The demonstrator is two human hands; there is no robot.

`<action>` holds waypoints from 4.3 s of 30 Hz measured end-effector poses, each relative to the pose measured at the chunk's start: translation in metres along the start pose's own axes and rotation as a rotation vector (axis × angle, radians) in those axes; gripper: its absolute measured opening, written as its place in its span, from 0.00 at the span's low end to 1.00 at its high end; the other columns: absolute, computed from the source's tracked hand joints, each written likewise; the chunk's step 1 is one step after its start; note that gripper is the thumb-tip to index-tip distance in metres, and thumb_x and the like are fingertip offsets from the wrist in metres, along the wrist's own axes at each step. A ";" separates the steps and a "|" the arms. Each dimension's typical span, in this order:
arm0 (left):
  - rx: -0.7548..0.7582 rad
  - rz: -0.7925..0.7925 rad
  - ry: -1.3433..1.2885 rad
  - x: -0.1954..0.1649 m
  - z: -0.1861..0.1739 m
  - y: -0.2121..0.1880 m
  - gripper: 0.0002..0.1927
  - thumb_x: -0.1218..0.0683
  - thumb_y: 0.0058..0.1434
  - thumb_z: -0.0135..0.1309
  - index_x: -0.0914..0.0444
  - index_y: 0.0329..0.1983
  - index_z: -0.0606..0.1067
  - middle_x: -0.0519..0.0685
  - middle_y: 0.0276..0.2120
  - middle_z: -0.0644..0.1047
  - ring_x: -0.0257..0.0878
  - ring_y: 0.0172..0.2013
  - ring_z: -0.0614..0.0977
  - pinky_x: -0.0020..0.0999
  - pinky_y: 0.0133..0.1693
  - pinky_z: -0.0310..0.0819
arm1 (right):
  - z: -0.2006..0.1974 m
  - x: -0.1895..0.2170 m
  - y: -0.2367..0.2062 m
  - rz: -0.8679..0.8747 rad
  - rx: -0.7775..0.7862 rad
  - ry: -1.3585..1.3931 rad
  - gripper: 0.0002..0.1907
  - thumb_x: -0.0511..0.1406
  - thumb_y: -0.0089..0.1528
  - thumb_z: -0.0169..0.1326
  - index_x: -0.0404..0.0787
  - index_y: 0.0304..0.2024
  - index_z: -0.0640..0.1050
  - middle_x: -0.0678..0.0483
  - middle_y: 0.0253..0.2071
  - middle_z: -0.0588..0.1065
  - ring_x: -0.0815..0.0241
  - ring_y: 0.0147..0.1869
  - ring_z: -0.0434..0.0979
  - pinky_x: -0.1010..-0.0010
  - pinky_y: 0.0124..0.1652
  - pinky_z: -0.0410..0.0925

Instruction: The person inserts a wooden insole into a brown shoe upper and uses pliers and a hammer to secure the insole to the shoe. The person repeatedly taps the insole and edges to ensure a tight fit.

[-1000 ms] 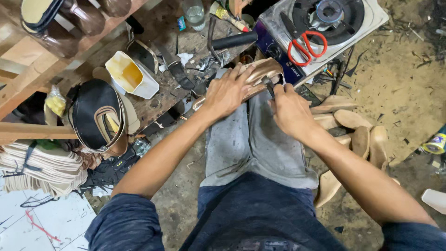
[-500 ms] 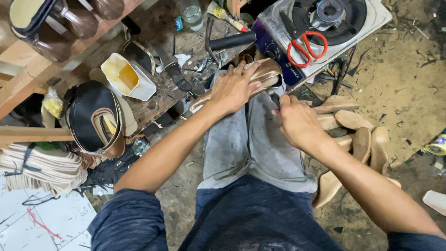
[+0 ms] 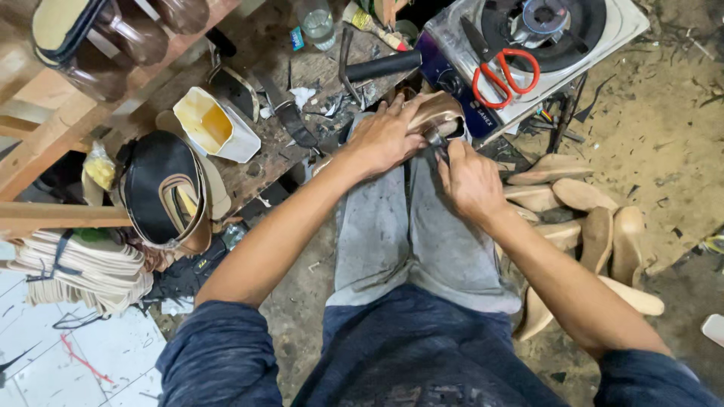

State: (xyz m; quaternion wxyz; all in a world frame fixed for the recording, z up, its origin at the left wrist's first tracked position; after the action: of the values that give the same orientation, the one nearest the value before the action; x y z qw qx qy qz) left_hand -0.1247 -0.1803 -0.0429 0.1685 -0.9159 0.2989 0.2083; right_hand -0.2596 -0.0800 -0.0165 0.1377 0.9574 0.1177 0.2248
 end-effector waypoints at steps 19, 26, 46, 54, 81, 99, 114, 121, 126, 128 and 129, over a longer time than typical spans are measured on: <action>-0.330 0.210 -0.323 -0.008 -0.039 -0.134 0.40 0.65 0.52 0.61 0.50 0.69 0.68 0.55 0.69 0.70 0.55 0.61 0.78 0.40 0.54 0.80 | 0.028 0.058 -0.038 0.335 0.587 0.759 0.11 0.39 0.68 0.54 0.37 0.46 0.76 0.43 0.43 0.79 0.52 0.48 0.78 0.64 0.49 0.69; -0.351 0.197 -0.355 -0.002 -0.042 -0.126 0.42 0.63 0.52 0.66 0.47 0.70 0.69 0.57 0.67 0.69 0.56 0.61 0.77 0.41 0.54 0.79 | 0.028 0.075 -0.032 0.119 0.143 0.601 0.12 0.34 0.67 0.54 0.31 0.42 0.68 0.38 0.35 0.75 0.35 0.41 0.76 0.54 0.40 0.69; -0.299 0.224 -0.312 0.003 -0.044 -0.134 0.38 0.60 0.57 0.53 0.48 0.73 0.63 0.62 0.69 0.67 0.61 0.60 0.75 0.46 0.56 0.74 | 0.051 0.089 -0.042 0.080 0.198 0.224 0.10 0.25 0.59 0.50 0.28 0.43 0.66 0.32 0.43 0.70 0.29 0.45 0.74 0.45 0.43 0.69; -0.310 0.157 -0.256 0.013 -0.034 -0.131 0.26 0.52 0.73 0.47 0.48 0.74 0.63 0.58 0.69 0.70 0.58 0.61 0.76 0.46 0.57 0.75 | 0.054 0.099 -0.043 -0.130 0.093 0.072 0.08 0.26 0.58 0.46 0.30 0.40 0.65 0.33 0.44 0.70 0.34 0.46 0.75 0.50 0.44 0.71; -0.261 0.169 0.000 0.002 -0.022 -0.115 0.32 0.50 0.71 0.51 0.56 0.76 0.58 0.67 0.67 0.67 0.64 0.63 0.71 0.54 0.60 0.69 | 0.046 0.064 -0.045 0.106 0.243 -0.026 0.09 0.30 0.59 0.49 0.32 0.40 0.67 0.38 0.39 0.73 0.39 0.41 0.78 0.52 0.37 0.73; -0.151 0.075 -0.023 -0.006 -0.025 -0.090 0.33 0.52 0.67 0.53 0.53 0.74 0.58 0.58 0.71 0.63 0.57 0.64 0.71 0.55 0.54 0.70 | 0.045 0.060 -0.041 0.231 0.285 0.129 0.11 0.33 0.67 0.48 0.28 0.44 0.68 0.28 0.44 0.73 0.28 0.42 0.77 0.44 0.41 0.70; -0.190 0.200 -0.001 -0.012 -0.019 -0.087 0.36 0.51 0.67 0.54 0.52 0.77 0.56 0.61 0.72 0.62 0.60 0.68 0.68 0.51 0.59 0.70 | 0.029 0.035 -0.032 0.058 0.362 -0.094 0.09 0.31 0.62 0.52 0.30 0.42 0.72 0.36 0.42 0.75 0.39 0.42 0.79 0.53 0.40 0.73; -0.180 0.090 0.050 -0.013 -0.015 -0.075 0.36 0.48 0.64 0.53 0.48 0.75 0.57 0.62 0.71 0.62 0.61 0.66 0.70 0.54 0.56 0.71 | 0.040 0.034 -0.034 -0.088 0.290 -0.422 0.10 0.30 0.55 0.53 0.32 0.39 0.72 0.41 0.39 0.74 0.45 0.41 0.80 0.61 0.36 0.75; -0.242 0.100 0.103 -0.015 -0.009 -0.074 0.34 0.48 0.68 0.51 0.49 0.77 0.56 0.67 0.70 0.63 0.64 0.65 0.70 0.54 0.56 0.72 | 0.038 0.012 -0.031 0.050 0.337 -0.101 0.13 0.32 0.54 0.55 0.33 0.40 0.72 0.41 0.35 0.74 0.42 0.35 0.79 0.58 0.33 0.73; -0.209 0.054 0.058 -0.008 -0.009 -0.070 0.34 0.49 0.67 0.51 0.47 0.76 0.57 0.69 0.69 0.63 0.63 0.62 0.71 0.55 0.55 0.72 | 0.038 0.020 -0.027 0.022 0.261 -0.239 0.09 0.29 0.58 0.56 0.32 0.40 0.72 0.40 0.38 0.75 0.43 0.38 0.80 0.58 0.33 0.74; -0.224 0.079 0.066 -0.008 -0.009 -0.072 0.33 0.48 0.68 0.51 0.47 0.76 0.57 0.69 0.69 0.63 0.63 0.63 0.72 0.55 0.55 0.72 | 0.038 0.027 -0.032 0.018 0.230 -0.301 0.08 0.28 0.60 0.56 0.31 0.40 0.72 0.40 0.39 0.75 0.43 0.40 0.81 0.58 0.33 0.75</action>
State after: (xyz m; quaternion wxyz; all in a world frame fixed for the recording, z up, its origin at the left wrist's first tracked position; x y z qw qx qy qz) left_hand -0.0835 -0.1258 -0.0184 0.0469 -0.9228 0.3150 0.2168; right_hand -0.2240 -0.0500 -0.0486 0.0416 0.9907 0.1121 0.0653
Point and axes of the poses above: each hand's wrist, its own y-axis towards the middle knuckle, its own z-axis out of the palm, x = y × z, the point moved 7 cm from there along y, towards the middle knuckle
